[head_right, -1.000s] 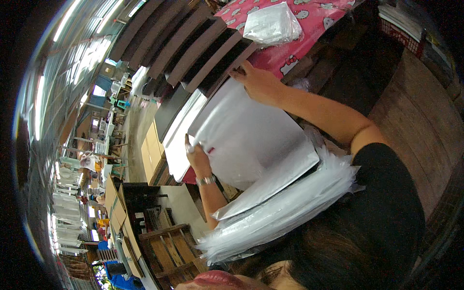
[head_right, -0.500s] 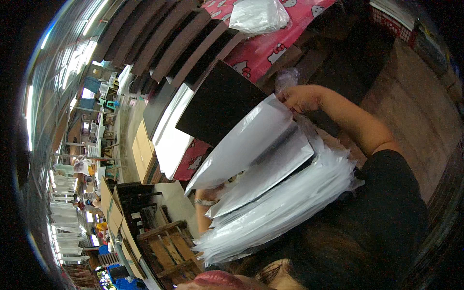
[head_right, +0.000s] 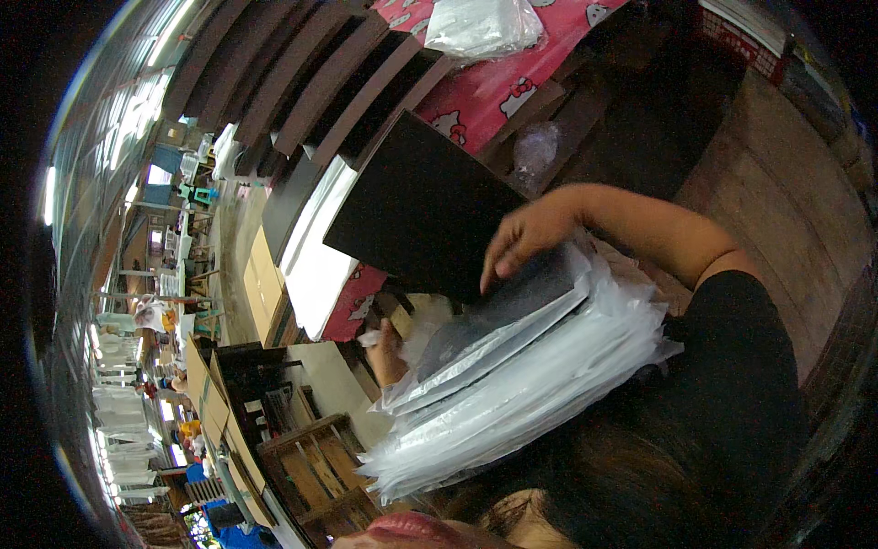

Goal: The person is inserting sheets of paper into plastic bags by hand and stacking the bagged items onto a pile.

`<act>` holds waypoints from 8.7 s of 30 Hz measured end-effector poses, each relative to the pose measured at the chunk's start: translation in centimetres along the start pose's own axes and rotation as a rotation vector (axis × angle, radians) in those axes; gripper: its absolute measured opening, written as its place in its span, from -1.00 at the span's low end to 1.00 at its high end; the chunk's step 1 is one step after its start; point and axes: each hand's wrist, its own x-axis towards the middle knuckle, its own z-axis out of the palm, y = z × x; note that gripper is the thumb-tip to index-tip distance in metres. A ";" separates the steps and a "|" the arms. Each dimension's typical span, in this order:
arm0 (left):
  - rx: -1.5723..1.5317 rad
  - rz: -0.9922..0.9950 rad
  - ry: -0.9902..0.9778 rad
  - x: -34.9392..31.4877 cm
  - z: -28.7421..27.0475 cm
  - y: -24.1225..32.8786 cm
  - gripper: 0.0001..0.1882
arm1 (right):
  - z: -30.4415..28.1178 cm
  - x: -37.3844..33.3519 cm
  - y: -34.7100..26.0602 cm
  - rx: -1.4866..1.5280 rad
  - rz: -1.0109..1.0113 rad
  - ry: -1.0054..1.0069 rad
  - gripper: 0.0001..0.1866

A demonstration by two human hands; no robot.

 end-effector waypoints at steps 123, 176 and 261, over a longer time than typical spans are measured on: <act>-0.138 0.044 -0.117 0.0 0.2 3.9 -0.74 | 0.1 -0.3 0.3 0.297 -0.035 -0.171 -0.52; 0.026 0.130 -1.024 -5.5 3.4 11.3 -0.64 | -3.5 1.3 -8.0 0.402 -0.532 0.324 -0.63; -0.073 0.263 -0.658 -0.4 11.9 12.1 -0.66 | 0.4 3.1 8.1 -0.469 0.480 -0.157 -0.33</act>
